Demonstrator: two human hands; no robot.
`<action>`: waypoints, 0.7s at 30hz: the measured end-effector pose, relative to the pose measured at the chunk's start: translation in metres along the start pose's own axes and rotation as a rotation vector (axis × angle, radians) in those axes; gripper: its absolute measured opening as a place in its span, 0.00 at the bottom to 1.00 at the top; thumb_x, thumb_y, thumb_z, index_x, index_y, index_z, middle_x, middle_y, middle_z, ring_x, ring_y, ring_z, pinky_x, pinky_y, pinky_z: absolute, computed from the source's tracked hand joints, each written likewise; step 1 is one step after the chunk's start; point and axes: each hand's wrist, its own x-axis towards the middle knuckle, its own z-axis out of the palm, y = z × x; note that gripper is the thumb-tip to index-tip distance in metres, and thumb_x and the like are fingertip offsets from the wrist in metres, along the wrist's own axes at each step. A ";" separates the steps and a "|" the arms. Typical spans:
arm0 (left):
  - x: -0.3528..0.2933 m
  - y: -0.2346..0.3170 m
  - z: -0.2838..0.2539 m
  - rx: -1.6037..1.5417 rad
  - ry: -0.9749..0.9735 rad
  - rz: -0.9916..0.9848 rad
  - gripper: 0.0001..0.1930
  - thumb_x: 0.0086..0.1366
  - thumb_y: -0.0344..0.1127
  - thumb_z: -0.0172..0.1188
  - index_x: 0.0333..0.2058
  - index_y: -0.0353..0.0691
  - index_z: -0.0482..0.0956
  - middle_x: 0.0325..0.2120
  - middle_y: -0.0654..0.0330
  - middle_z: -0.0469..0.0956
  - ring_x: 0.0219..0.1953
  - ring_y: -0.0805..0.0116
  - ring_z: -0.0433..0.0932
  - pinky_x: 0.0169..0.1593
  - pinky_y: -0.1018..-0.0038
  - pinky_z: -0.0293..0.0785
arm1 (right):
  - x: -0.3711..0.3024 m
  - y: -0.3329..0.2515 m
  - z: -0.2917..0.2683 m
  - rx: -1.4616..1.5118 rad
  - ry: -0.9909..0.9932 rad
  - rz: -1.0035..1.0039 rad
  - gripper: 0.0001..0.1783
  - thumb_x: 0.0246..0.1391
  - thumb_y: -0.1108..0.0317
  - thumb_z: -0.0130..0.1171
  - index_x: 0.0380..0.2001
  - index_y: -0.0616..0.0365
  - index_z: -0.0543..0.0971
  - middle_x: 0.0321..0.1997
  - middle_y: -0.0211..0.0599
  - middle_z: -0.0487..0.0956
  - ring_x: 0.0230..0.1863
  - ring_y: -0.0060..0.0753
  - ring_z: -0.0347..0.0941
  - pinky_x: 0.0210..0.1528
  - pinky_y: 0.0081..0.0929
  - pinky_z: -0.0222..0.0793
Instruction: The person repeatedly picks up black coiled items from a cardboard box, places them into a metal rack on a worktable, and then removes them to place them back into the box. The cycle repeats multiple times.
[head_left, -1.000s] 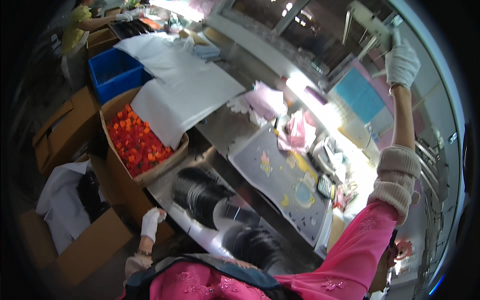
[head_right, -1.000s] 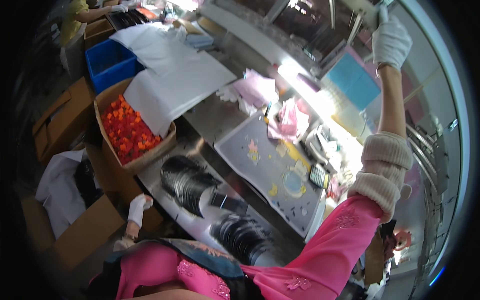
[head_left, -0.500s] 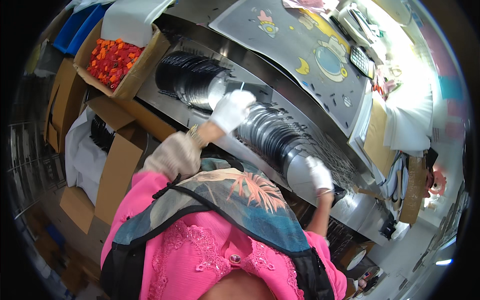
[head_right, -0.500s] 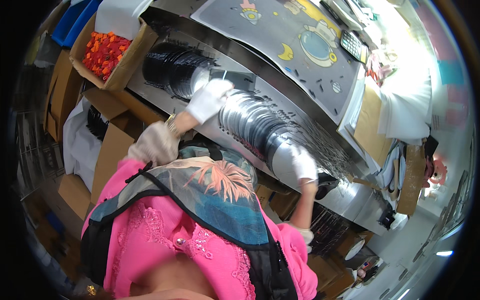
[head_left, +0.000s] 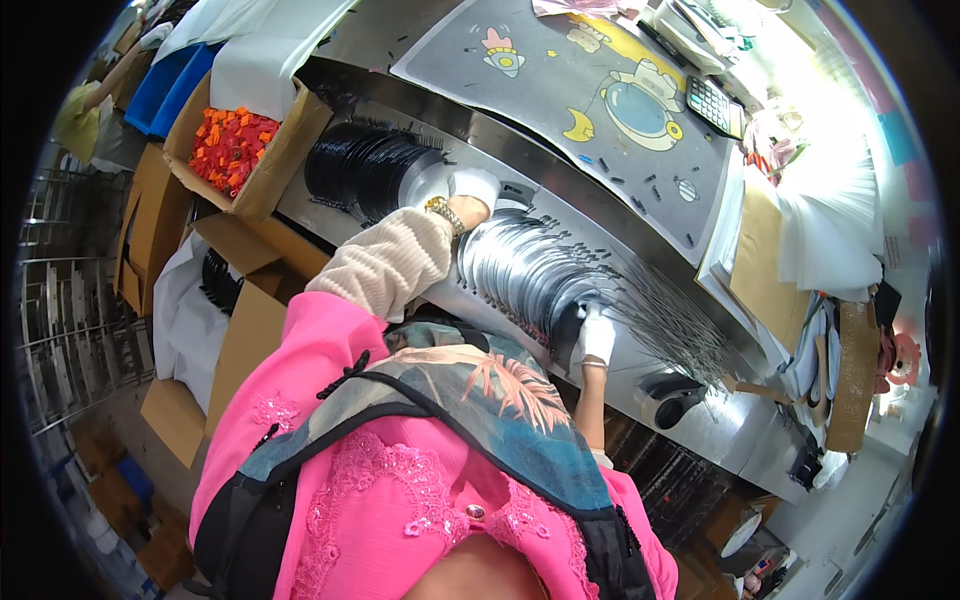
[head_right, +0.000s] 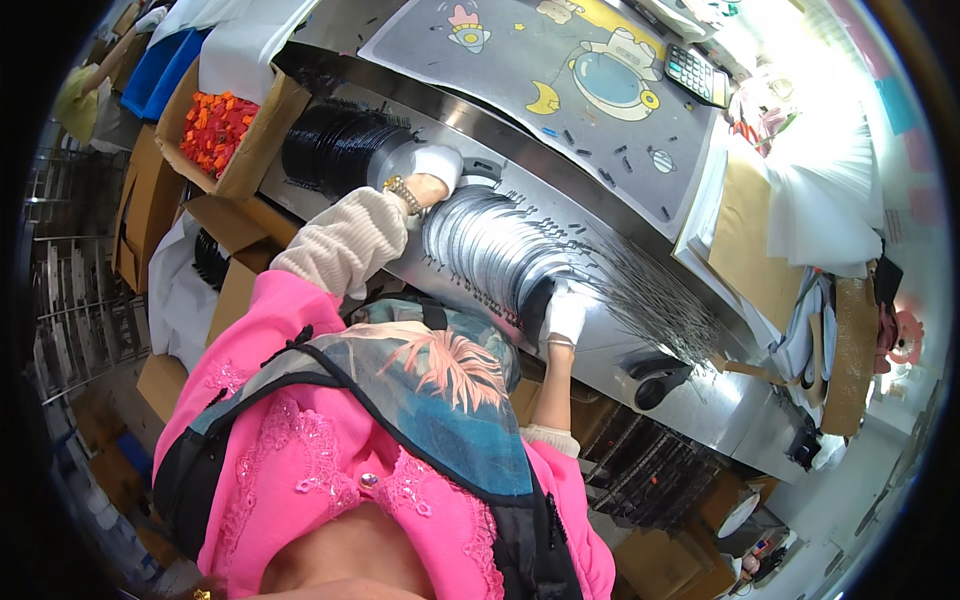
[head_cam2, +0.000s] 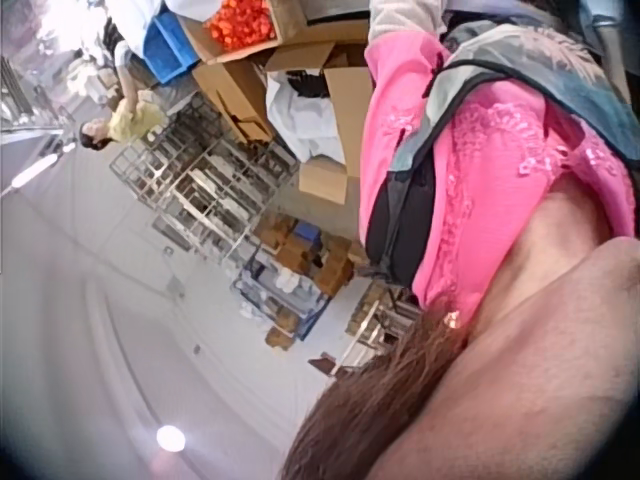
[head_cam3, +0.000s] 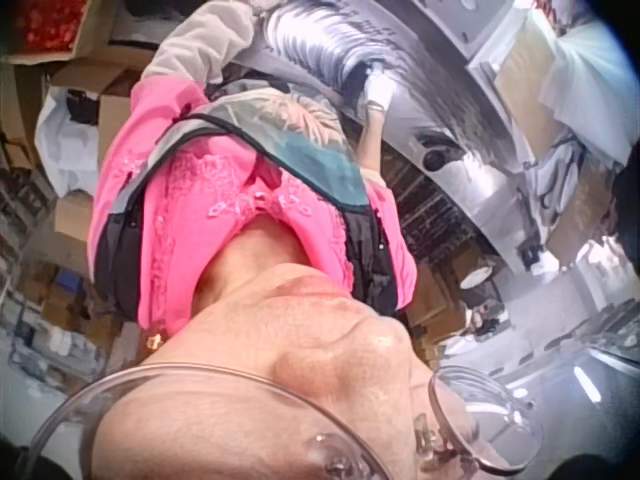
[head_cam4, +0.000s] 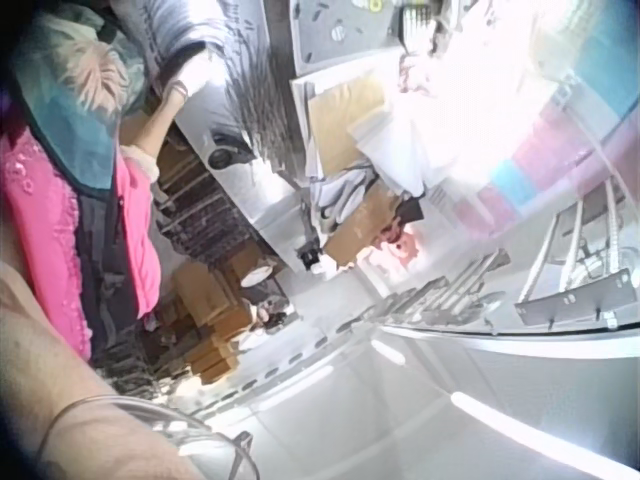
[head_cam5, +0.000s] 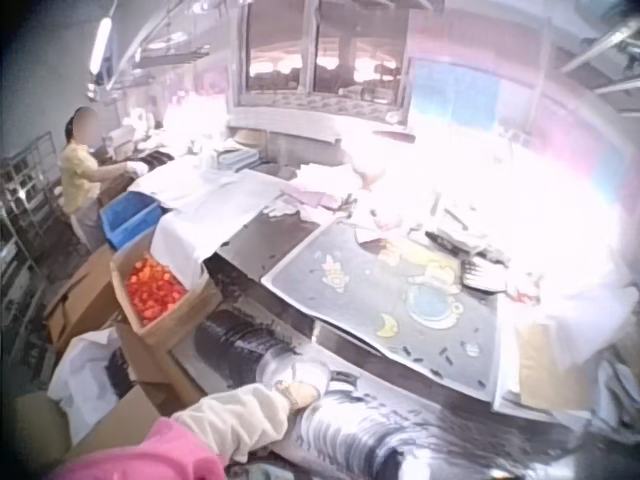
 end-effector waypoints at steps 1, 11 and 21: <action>-0.007 -0.001 -0.001 -0.012 -0.074 0.088 0.12 0.60 0.35 0.53 0.33 0.41 0.86 0.34 0.45 0.82 0.38 0.50 0.82 0.41 0.60 0.77 | 0.006 0.002 0.005 0.201 0.053 0.002 0.26 0.67 0.47 0.39 0.51 0.55 0.75 0.35 0.55 0.80 0.30 0.51 0.78 0.32 0.46 0.76; -0.119 0.030 0.006 -0.689 -0.260 -0.312 0.27 0.69 0.48 0.44 0.59 0.34 0.65 0.47 0.34 0.74 0.51 0.38 0.74 0.55 0.55 0.69 | 0.055 -0.131 0.030 1.050 -0.487 0.179 0.26 0.66 0.49 0.44 0.42 0.64 0.76 0.26 0.44 0.80 0.26 0.31 0.78 0.26 0.33 0.73; -0.158 0.009 0.016 -0.556 0.145 -0.368 0.11 0.64 0.36 0.47 0.38 0.40 0.77 0.31 0.45 0.80 0.31 0.44 0.80 0.34 0.52 0.76 | 0.048 -0.170 -0.075 -0.044 0.389 -0.919 0.22 0.45 0.71 0.57 0.48 0.58 0.76 0.42 0.43 0.77 0.48 0.47 0.73 0.50 0.41 0.70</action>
